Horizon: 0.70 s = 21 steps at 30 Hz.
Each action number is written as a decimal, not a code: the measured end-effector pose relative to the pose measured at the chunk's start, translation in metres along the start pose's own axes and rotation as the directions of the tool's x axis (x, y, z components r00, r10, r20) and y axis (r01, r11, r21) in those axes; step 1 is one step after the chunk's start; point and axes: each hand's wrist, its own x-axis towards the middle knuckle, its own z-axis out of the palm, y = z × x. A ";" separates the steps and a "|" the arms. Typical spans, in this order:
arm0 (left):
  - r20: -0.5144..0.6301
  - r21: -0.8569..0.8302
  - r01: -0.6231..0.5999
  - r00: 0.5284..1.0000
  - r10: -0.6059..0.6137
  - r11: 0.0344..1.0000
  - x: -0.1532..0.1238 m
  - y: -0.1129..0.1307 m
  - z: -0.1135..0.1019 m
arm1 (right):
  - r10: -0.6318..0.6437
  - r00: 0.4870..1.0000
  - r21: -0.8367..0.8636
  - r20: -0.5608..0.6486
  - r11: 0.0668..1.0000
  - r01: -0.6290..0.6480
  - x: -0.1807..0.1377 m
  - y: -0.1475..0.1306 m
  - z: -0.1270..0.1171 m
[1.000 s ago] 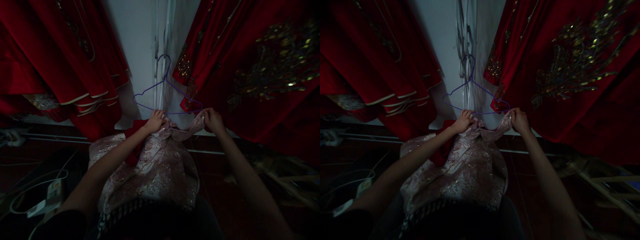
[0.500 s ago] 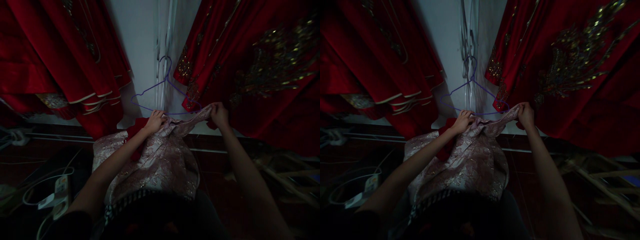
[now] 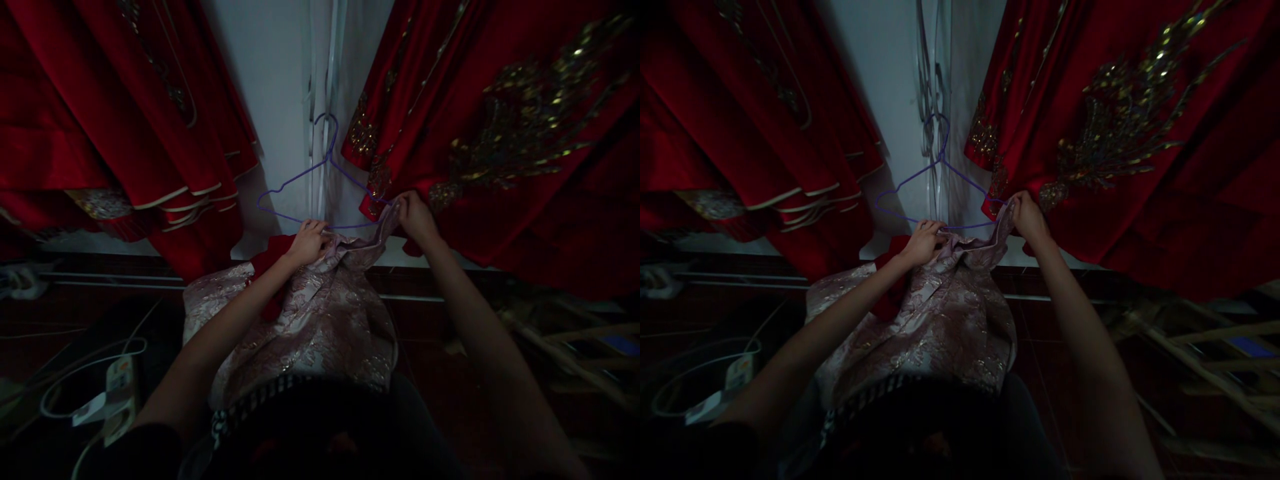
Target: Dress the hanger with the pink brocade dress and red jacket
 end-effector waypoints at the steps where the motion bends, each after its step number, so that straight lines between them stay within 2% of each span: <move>1: 0.000 -0.002 0.006 1.000 -0.006 1.000 0.000 0.002 -0.001 | -0.029 1.000 -0.017 -0.008 0.999 0.029 0.002 -0.007 0.001; 4: -0.002 -0.037 0.018 1.000 -0.018 0.999 0.003 0.011 -0.003 | -0.093 0.994 -0.041 -0.058 0.995 0.091 0.008 -0.025 0.011; 9: -0.043 -0.150 0.063 0.997 -0.070 0.987 0.003 0.023 -0.001 | -0.039 0.987 0.039 -0.158 0.998 0.045 0.012 -0.040 0.043; 12: -0.085 -0.234 0.060 0.993 -0.081 0.971 0.001 0.015 -0.006 | -0.041 0.985 0.076 -0.169 0.996 0.054 0.010 -0.040 0.053; 15: -0.187 -0.302 0.046 0.977 -0.106 0.952 -0.004 -0.010 -0.019 | -0.035 0.986 0.116 -0.162 0.992 0.054 0.008 -0.039 0.049; 17: -0.296 -0.301 0.147 0.925 -0.239 0.942 -0.012 -0.036 -0.030 | -0.012 0.987 0.134 -0.158 0.990 0.033 0.009 -0.039 0.040; 19: -0.395 -0.284 0.330 0.815 -0.424 0.900 -0.025 -0.066 -0.038 | 0.015 0.988 0.133 -0.152 0.991 0.005 0.012 -0.039 0.031; 21: -0.442 -0.295 0.479 0.699 -0.563 0.827 -0.042 -0.099 -0.042 | 0.039 0.989 0.123 -0.142 0.992 -0.021 0.015 -0.040 0.024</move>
